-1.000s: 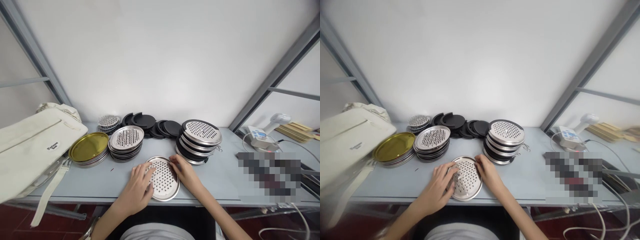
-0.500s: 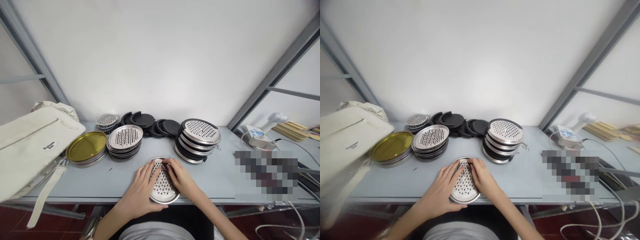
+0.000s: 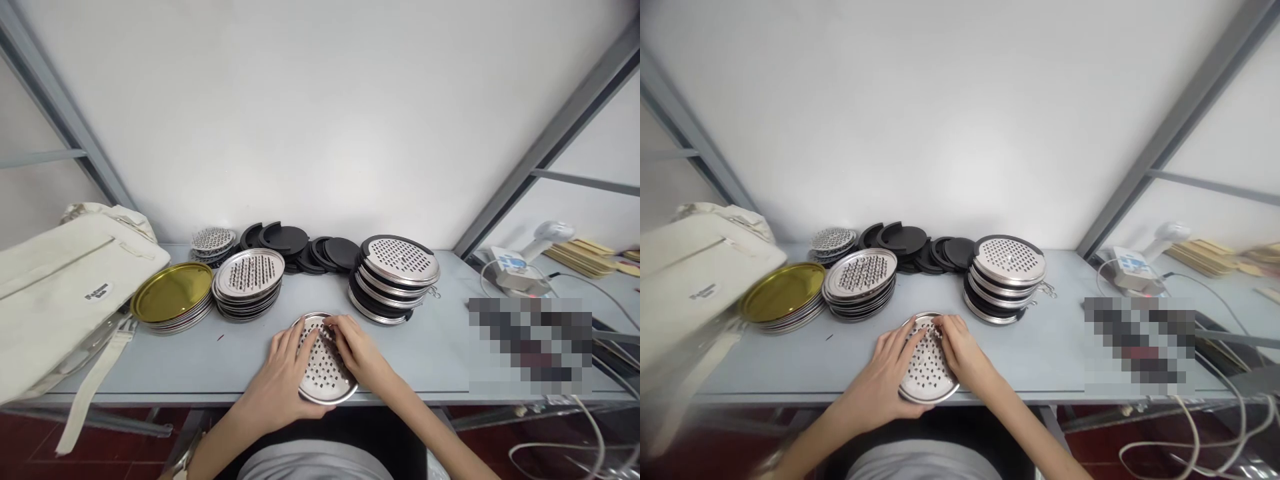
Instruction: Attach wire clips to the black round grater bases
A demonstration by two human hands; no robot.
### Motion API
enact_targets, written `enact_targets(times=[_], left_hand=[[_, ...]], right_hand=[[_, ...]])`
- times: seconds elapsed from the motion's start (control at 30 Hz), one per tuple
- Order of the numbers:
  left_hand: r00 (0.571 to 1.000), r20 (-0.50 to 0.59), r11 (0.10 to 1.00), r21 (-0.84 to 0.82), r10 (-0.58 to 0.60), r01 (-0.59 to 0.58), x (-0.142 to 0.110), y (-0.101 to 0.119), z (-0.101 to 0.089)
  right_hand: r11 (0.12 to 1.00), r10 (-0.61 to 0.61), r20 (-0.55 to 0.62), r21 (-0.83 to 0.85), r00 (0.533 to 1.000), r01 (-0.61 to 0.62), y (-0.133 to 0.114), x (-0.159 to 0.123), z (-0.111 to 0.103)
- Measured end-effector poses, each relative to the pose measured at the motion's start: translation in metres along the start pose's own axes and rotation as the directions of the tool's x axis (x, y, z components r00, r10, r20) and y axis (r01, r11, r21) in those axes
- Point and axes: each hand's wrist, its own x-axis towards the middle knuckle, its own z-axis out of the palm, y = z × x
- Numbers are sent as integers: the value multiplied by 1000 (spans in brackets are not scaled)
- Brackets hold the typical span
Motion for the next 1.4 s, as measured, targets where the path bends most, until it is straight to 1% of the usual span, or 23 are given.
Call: enact_targets(times=[0.13,0.27,0.4,0.53,0.7,0.8,0.9,0.97,1.17,1.4], left_hand=[[1000,7,999,-29,13,-13,1,-1,-1],[999,3,997,-71,35,-35,2,-3,-2],[1000,14,991,-137,-12,14,3,-4,0],[996,29,974,-209,-82,86,3,-6,3],[996,23,962,-258,-90,93,3,-5,3],[997,10,961,-263,-82,82,3,-5,3],[996,22,962,-260,-82,85,3,-4,3],[996,31,963,-256,-79,85,3,-4,4],[998,23,969,-241,-55,59,4,-1,5],[1000,6,980,-196,-22,23,3,2,9]], right_hand=[[1000,-5,-25,-26,1000,5,-1,-1,-1],[993,42,-50,-109,998,-47,-4,-1,0],[982,97,-54,-159,994,-105,-5,-1,0],[991,72,-34,-112,997,-75,-4,0,-1],[997,55,-31,-57,998,-57,-5,0,-4],[999,47,-9,-14,999,-47,-7,0,-5],[999,53,11,11,999,-53,-9,0,-5],[999,54,8,-6,998,-54,-11,-1,-4],[995,8,-2,-97,1000,-8,-19,-4,-5],[991,-22,12,-129,1000,23,-21,-6,-7]])
